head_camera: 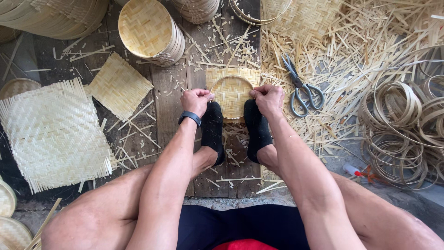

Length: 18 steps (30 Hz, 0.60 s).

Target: The person fits a square woven bamboo mat into a circular bamboo rim, secures it by pressing a second rim on top, and trims the excess bamboo strips using shears.

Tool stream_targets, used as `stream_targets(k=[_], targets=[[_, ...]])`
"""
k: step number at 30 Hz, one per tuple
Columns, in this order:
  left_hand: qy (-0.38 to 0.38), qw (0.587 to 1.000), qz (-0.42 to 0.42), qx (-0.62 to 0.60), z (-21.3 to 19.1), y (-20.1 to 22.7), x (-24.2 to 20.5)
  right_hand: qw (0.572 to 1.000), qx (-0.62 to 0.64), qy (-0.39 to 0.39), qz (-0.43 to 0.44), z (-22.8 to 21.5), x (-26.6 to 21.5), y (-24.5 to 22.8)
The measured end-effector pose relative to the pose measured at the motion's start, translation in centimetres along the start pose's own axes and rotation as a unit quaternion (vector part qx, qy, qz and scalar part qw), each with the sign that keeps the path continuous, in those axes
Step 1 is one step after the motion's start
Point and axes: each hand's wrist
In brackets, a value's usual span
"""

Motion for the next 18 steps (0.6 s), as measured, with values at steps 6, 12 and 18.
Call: stream_targets(k=[6, 12, 18], targets=[[-0.038, 0.99, -0.005, 0.133, -0.9, 3.4, -0.3, 0.981, -0.097, 0.1, -0.133, 1.1, -3.1, -0.9], [-0.012, 0.843, 0.514, 0.161, 1.3, 8.0, 0.1, 0.89, 0.306, -0.083, 0.328, 6.9, -9.5, -0.3], [-0.051, 0.903, 0.413, 0.107, 3.8, 7.3, 1.3, 0.965, 0.202, 0.019, 0.166, 11.1, -9.7, 3.3]])
Point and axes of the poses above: each hand's wrist, its own x-axis towards the middle knuckle, its own z-axis out of the palm, y = z × x, and after that the axes turned 4 degrees about -z, right-handed
